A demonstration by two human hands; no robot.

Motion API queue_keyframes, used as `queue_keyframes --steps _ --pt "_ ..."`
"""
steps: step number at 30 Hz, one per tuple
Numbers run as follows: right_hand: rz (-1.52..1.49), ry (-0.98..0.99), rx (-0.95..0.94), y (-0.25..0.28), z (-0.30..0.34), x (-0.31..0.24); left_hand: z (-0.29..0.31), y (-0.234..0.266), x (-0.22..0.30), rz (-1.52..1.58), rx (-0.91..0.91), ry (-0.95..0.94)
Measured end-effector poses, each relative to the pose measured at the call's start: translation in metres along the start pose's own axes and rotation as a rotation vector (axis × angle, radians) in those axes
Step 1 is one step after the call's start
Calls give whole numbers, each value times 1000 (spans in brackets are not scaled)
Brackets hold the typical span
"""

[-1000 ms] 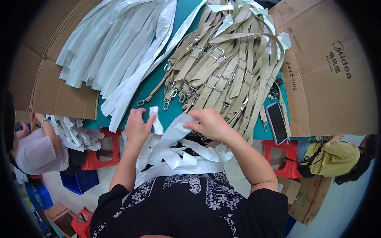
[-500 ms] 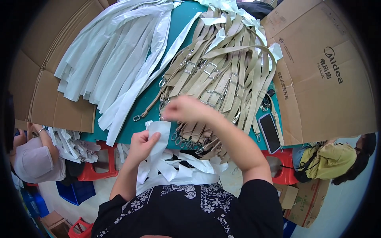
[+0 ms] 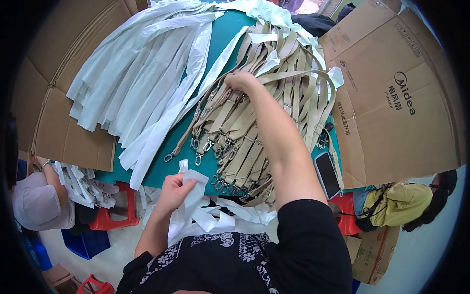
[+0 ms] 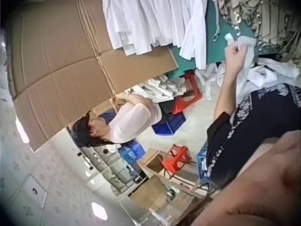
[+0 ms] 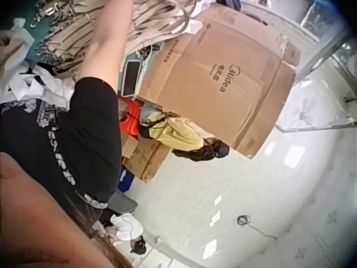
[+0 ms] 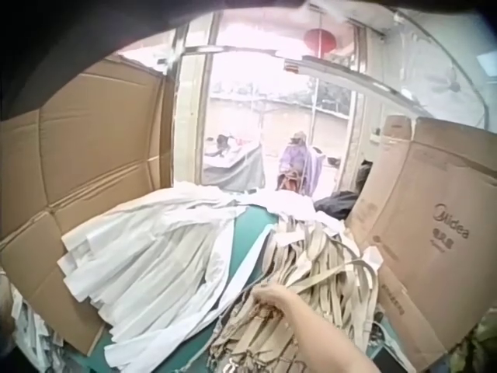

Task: Organizing and assembling belts or clothing straps with buckles at a production workbench.

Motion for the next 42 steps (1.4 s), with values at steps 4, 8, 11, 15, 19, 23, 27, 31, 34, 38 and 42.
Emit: queue_keyframes --steps 4,8,11,15,19,23,27,31,34,38,42 --pt "-1083 13 -177 -14 67 10 0 -9 0 28 -75 16" --pt "-1275 175 -338 -28 156 11 0 -26 14 -132 -142 -110" --pt "-1420 431 -531 -42 212 -3 0 -39 17 -99 -132 -101" --pt "-1475 359 -328 -42 240 12 4 -47 12 -127 -136 -91" --pt "-1425 460 -263 -34 255 8 11 -50 11 -73 -92 -76" --pt "-1341 443 -213 -35 258 7 13 -45 6 -91 -64 -61" --pt "-1209 367 -114 -40 257 7 14 -37 2 -55 -25 -53" --pt "-1143 383 -33 -42 258 1 14 -35 -1 -31 -22 -78" --pt "-1090 366 -113 -64 264 -11 15 -43 -1 -29 -81 38" --pt "-1114 335 -236 -90 264 -19 18 -45 3 41 -134 -4" --pt "-1106 274 -288 -108 257 -13 19 -45 -2 15 -198 28"
Point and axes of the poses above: each hand's wrist, its own z-axis away from the middle knuckle, its own y-axis out of the back of the hand, x = y × z, the point moved 9 cm from there along -z, towards the middle knuckle, and after that the axes turned 14 degrees about z, right-handed, at the moved point
